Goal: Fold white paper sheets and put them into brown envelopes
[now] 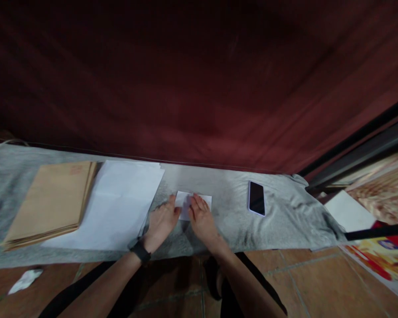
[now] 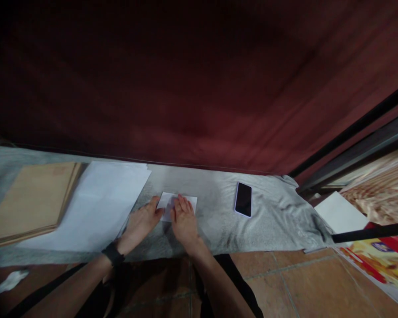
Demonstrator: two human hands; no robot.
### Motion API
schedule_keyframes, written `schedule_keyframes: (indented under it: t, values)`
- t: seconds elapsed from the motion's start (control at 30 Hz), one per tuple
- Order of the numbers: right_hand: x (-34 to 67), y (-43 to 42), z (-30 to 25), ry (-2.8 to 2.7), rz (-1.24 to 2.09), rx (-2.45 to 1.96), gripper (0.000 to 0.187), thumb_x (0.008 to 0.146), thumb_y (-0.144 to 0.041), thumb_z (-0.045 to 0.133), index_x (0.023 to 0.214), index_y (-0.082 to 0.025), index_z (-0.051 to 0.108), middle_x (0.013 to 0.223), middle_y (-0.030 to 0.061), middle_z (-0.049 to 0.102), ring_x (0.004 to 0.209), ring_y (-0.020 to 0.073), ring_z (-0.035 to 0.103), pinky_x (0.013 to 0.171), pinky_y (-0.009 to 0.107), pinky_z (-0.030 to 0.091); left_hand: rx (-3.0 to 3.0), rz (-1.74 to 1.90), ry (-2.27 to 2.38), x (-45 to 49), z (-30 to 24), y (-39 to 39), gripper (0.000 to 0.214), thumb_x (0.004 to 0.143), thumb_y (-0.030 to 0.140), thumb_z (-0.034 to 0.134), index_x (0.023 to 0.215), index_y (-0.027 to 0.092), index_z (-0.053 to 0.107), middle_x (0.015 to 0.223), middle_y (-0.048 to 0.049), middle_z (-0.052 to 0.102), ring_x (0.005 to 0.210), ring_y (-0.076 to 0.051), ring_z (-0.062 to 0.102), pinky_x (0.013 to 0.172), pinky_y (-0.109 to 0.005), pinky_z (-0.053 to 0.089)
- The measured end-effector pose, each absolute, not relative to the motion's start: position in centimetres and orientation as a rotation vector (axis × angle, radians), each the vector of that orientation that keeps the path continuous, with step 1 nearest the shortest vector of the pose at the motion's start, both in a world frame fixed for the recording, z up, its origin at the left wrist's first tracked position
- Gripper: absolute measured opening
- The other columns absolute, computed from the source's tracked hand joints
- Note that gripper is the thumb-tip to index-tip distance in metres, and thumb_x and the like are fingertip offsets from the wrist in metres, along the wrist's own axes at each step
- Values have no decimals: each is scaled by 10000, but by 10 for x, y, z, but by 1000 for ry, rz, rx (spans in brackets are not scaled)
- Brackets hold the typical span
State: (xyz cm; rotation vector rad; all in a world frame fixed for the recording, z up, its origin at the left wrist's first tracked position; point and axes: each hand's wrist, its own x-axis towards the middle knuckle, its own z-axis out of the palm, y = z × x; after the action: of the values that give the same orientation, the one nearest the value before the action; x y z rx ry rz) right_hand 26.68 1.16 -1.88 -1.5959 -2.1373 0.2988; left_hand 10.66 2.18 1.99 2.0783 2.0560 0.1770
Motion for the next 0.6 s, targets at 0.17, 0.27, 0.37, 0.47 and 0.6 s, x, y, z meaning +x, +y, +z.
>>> schedule_keyframes:
  t: [0.17,0.27,0.37,0.47,0.6]
  values:
    - [258,2,-28,-2283,208,-1641,543,1028,-234,378,1562,-129,370,1625,123,357,1509,254,319,1243,470,251,2403,489,1823,122,6,23,472,1024,372,326,1327,108,572,1318,-186,662,1259,-300,603,1064,-453,447]
    - [260,0,-28,-2355,161,-1636,596,991,-176,408,1579,-131,329,1637,131,321,1521,267,293,1248,480,233,2532,543,1600,131,-13,24,591,1025,465,335,1481,108,455,1541,-165,490,1458,-273,416,1213,-470,297]
    - [264,-1,-29,-2390,89,-1621,634,973,-147,416,1593,-130,288,1642,130,308,1526,267,279,1248,483,238,2540,508,1614,133,-27,23,663,1028,506,302,1525,78,398,1598,-171,404,1508,-269,332,1245,-469,243]
    - [268,-2,-33,-2374,-22,-1618,604,992,-143,379,1589,-125,295,1627,126,345,1521,242,293,1241,470,261,2541,499,1676,129,-32,22,720,1024,545,268,1533,48,379,1602,-184,388,1524,-273,292,1247,-467,245]
    - [280,-2,-39,-2288,-114,-1680,528,1047,-239,349,1559,-112,366,1586,134,418,1489,241,360,1220,469,294,2536,490,1765,121,-33,23,773,1013,576,278,1529,8,369,1599,-212,376,1525,-286,288,1249,-457,245]
